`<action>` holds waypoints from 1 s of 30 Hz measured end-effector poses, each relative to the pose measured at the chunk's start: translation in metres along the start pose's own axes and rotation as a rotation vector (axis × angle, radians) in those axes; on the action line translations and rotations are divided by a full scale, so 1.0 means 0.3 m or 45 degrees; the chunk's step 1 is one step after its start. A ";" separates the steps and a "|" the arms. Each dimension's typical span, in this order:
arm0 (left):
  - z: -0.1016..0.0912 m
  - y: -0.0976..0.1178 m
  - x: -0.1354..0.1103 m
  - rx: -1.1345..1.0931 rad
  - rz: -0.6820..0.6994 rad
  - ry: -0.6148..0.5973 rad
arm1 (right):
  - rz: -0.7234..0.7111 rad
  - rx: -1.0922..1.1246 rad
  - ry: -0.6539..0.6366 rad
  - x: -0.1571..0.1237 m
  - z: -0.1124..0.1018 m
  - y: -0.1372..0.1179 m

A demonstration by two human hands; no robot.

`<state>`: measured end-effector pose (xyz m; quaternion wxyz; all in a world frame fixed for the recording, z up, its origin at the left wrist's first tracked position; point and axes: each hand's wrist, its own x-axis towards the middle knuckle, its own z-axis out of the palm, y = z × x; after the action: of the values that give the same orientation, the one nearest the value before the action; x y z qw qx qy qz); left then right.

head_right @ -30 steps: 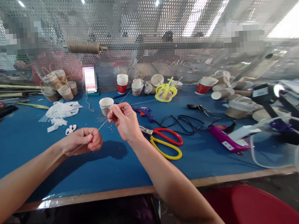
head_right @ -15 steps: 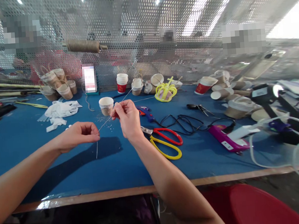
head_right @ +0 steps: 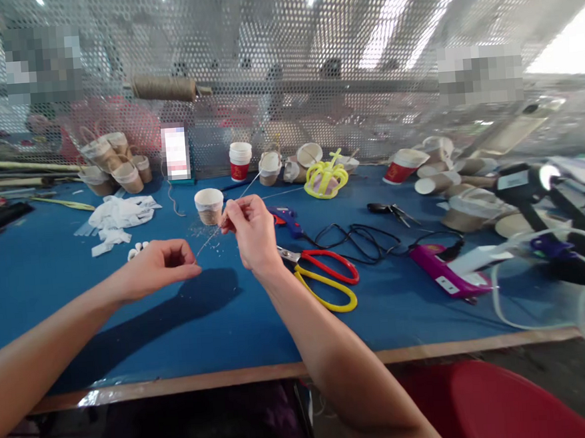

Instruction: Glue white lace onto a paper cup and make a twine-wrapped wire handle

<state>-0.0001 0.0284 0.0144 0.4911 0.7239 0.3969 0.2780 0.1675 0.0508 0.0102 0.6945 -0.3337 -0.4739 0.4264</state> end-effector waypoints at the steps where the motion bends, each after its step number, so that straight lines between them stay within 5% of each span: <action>1: -0.009 -0.005 0.003 -0.240 -0.050 -0.130 | 0.039 0.049 -0.007 0.003 -0.001 -0.005; 6: -0.010 -0.055 0.019 -1.061 -0.174 -0.520 | 0.176 0.187 -0.043 0.007 -0.005 -0.020; 11: 0.016 -0.058 0.017 -0.927 -0.124 -0.524 | 0.170 0.170 -0.095 0.000 -0.001 -0.021; 13: 0.020 -0.041 0.013 -0.574 -0.077 -0.386 | 0.112 0.109 -0.087 0.000 0.000 -0.016; 17: 0.031 -0.007 0.005 0.324 0.130 0.244 | -0.059 -0.103 -0.005 0.001 -0.002 0.002; 19: 0.032 0.002 0.003 0.480 0.182 0.398 | -0.089 -0.133 0.012 0.002 -0.003 0.005; 22: 0.013 0.003 0.004 0.202 0.047 0.121 | -0.035 -0.016 -0.013 0.006 -0.003 -0.001; 26: -0.013 -0.032 0.015 -0.736 -0.150 -0.434 | 0.144 0.176 -0.056 0.012 -0.005 -0.014; 30: 0.014 -0.077 0.023 -1.181 -0.213 -0.657 | 0.225 0.284 -0.092 0.011 -0.007 -0.014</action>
<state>0.0000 0.0370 -0.0086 0.8614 0.4415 0.1552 0.1973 0.1712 0.0519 0.0145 0.6695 -0.2791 -0.4171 0.5476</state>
